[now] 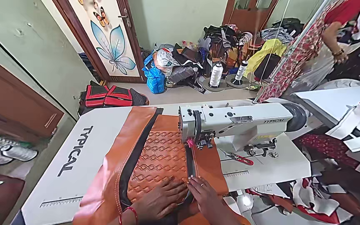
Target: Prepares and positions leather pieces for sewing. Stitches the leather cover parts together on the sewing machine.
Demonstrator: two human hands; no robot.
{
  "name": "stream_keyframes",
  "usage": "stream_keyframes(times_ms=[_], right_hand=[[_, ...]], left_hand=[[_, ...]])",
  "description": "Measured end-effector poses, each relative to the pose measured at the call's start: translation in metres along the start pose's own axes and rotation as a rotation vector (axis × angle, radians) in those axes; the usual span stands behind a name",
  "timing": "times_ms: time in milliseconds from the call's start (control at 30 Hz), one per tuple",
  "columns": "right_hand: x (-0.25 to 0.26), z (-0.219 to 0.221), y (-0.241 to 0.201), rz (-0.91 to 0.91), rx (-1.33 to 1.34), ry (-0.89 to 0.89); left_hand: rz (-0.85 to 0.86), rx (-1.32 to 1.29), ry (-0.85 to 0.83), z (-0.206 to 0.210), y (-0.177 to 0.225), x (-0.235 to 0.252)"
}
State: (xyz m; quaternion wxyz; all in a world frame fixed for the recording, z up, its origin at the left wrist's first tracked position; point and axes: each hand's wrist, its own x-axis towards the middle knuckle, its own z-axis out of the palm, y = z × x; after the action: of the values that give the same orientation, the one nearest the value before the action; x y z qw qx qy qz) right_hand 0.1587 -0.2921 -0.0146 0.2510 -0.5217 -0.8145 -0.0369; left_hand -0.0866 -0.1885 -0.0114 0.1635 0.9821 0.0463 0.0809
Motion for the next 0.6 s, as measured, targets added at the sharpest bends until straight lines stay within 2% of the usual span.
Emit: stream_keyframes(times_ms=[233, 600], right_hand=[[0.025, 0.001, 0.010, 0.030, -0.070, -0.038], [0.062, -0.002, 0.011, 0.093, -0.163, -0.197]], left_hand=[[-0.031, -0.123, -0.026, -0.021, -0.043, 0.016], [0.084, -0.022, -0.056, -0.036, -0.098, 0.028]])
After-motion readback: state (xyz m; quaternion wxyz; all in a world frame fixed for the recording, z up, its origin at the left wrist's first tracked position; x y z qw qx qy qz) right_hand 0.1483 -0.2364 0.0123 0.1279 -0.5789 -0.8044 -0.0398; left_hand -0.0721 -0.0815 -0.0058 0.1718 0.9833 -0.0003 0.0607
